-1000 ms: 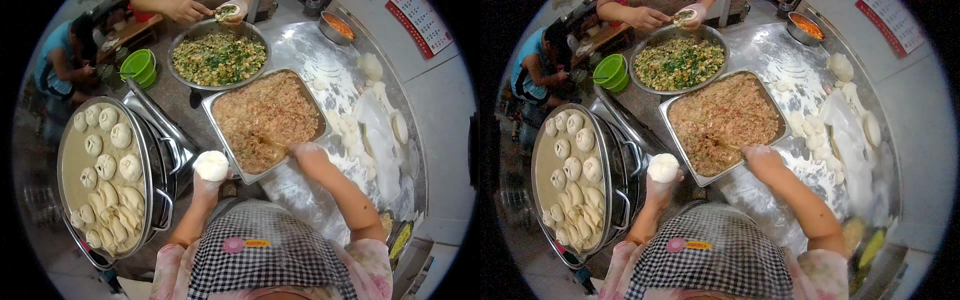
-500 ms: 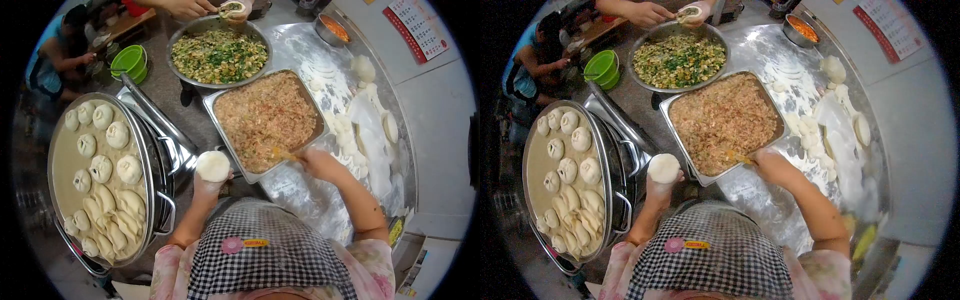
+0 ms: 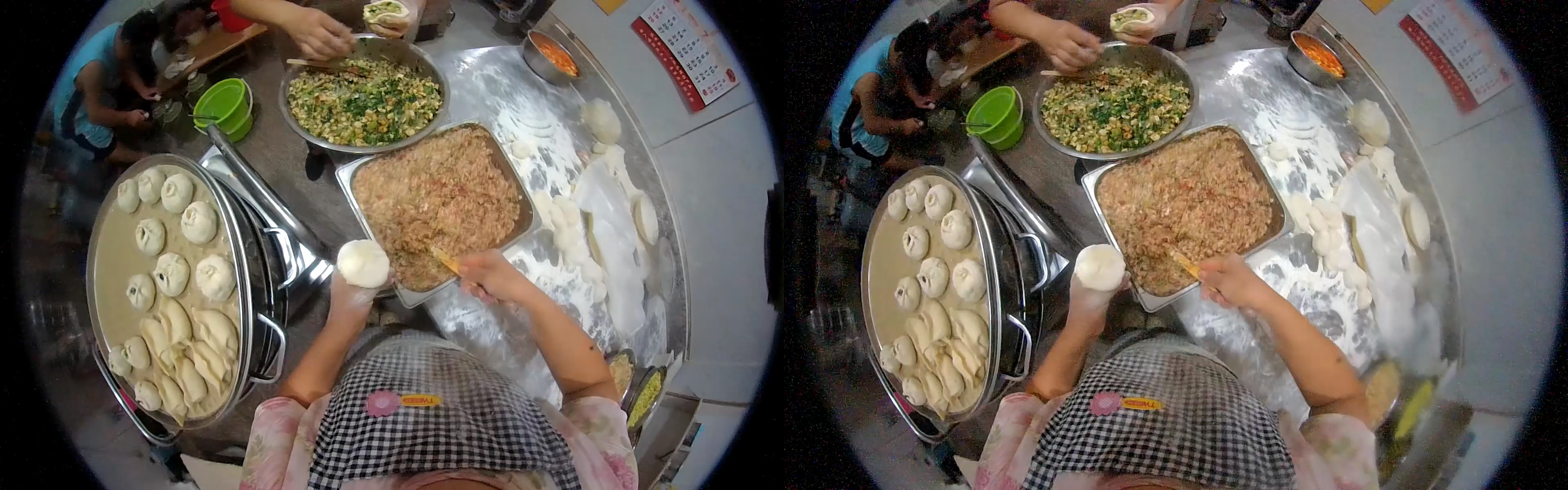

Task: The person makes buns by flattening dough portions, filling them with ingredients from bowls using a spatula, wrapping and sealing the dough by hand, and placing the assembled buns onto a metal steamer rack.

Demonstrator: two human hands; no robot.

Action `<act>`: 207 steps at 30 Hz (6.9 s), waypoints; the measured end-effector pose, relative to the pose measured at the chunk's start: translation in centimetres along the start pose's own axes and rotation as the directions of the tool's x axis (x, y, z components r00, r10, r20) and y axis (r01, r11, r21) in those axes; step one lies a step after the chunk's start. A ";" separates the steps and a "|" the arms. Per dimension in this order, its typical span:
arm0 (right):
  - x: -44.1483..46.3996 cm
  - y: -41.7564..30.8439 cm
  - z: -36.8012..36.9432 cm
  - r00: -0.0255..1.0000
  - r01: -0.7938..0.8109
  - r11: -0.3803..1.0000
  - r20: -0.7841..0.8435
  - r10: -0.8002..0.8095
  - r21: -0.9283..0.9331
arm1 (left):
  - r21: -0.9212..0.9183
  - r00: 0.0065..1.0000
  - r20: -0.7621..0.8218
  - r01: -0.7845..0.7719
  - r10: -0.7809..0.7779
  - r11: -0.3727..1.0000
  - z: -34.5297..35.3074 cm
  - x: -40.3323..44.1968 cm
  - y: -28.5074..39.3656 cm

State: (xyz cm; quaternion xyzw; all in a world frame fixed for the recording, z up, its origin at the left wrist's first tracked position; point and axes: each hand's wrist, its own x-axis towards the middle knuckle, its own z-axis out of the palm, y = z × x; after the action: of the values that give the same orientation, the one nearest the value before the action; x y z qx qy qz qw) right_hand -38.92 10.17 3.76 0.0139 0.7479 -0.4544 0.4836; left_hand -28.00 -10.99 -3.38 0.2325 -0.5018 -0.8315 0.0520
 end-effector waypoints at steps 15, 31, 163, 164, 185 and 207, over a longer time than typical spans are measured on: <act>-1.6 1.0 2.9 0.399 0.740 0.505 -0.316 -0.861 -0.443 | 0.168 0.907 0.157 -0.415 0.391 0.894 9.9 1.5 6.8; -7.2 -5.4 -1.7 0.647 0.446 0.100 0.243 -0.723 -0.889 | 0.339 0.933 0.192 -0.353 0.303 0.872 4.3 0.2 5.4; -6.3 1.5 0.6 0.745 0.657 0.735 -0.004 -0.667 -0.169 | 0.103 0.854 0.511 -0.172 0.096 0.980 5.3 -4.9 7.3; -5.6 2.1 2.1 0.696 0.710 0.700 -0.073 -0.714 -0.079 | 0.053 0.861 0.495 -0.160 0.114 0.986 5.5 -5.1 6.8; -6.8 -6.8 15.7 0.496 0.839 0.391 0.238 -0.835 -0.378 | 0.546 0.830 0.285 -0.551 0.479 0.631 -4.5 -12.9 8.3; 6.6 -21.4 52.2 0.585 0.778 0.324 0.432 -0.686 -0.539 | 0.861 0.878 -0.128 -0.132 0.462 0.490 -45.6 -14.8 25.9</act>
State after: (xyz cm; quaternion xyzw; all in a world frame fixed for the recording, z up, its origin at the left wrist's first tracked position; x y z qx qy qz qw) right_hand -15.18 -41.32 6.96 -0.5317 0.7496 -0.3134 0.2390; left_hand 1.30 -55.87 6.08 0.2777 -0.8496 -0.4160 0.1673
